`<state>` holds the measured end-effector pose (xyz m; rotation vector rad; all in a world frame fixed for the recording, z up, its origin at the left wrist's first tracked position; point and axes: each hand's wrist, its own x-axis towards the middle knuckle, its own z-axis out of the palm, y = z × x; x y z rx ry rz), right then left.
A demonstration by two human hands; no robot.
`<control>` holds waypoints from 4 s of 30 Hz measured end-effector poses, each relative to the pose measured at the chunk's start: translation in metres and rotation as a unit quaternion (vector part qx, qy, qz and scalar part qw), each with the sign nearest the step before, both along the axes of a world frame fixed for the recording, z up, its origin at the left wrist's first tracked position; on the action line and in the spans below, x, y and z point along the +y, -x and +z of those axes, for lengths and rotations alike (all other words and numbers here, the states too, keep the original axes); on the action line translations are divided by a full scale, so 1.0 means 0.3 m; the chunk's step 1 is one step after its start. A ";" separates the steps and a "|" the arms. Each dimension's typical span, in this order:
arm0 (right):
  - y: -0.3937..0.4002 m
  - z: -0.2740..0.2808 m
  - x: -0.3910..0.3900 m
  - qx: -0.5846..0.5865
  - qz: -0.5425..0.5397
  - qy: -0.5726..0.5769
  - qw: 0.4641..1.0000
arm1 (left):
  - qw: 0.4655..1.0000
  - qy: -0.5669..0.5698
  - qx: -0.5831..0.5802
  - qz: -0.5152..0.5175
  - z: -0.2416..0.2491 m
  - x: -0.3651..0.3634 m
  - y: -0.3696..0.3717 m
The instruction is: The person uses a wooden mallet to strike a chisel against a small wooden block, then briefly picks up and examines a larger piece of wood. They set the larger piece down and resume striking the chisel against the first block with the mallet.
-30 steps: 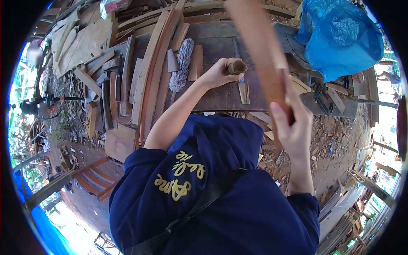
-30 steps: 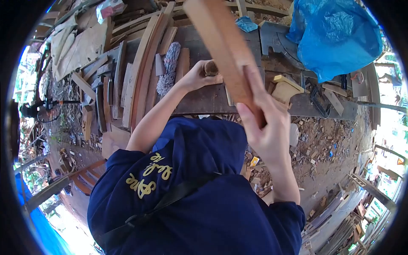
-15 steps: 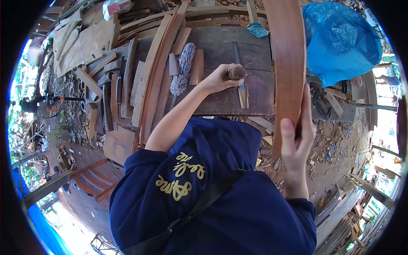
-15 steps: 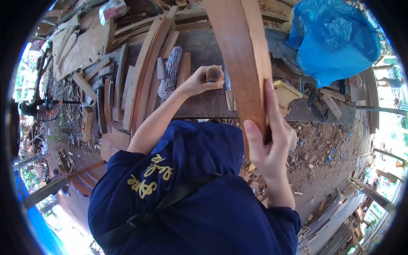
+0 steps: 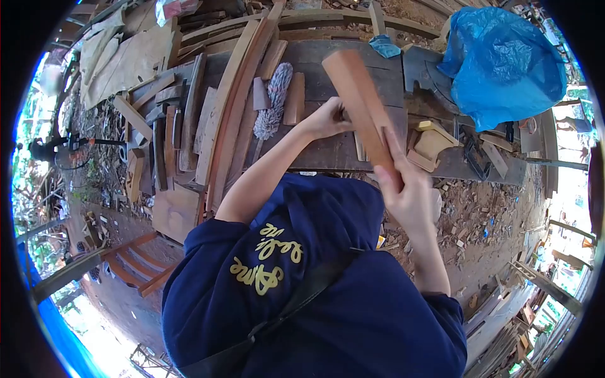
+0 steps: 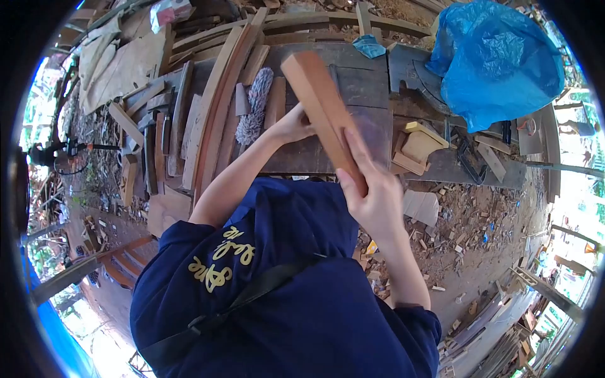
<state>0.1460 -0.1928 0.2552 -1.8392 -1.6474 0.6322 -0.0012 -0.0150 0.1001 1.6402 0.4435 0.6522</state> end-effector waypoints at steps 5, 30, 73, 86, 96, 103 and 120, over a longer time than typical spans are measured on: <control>-0.067 -0.165 -0.009 0.041 0.025 0.010 0.999 | 0.990 -0.141 -0.003 0.004 -0.118 -0.011 0.024; -0.169 -0.670 0.239 -0.393 -0.129 -0.200 0.888 | 0.956 0.104 -0.114 0.249 0.105 0.067 0.180; 0.060 -0.882 0.543 0.145 -0.169 0.043 0.974 | 0.966 0.134 -0.109 0.194 0.028 0.190 0.092; 0.066 -0.872 0.541 0.130 -0.173 0.039 0.975 | 0.970 0.124 -0.151 0.145 -0.007 0.205 0.155; 0.065 -0.892 0.538 0.138 -0.162 0.004 0.977 | 0.956 0.193 -0.056 0.215 -0.032 0.149 0.305; 0.066 -0.863 0.536 0.145 -0.157 0.011 0.977 | 0.926 0.263 -0.144 0.231 -0.116 0.124 0.320; 0.071 -0.848 0.533 0.133 -0.154 0.000 0.979 | 0.961 0.180 -0.091 0.190 -0.077 0.135 0.316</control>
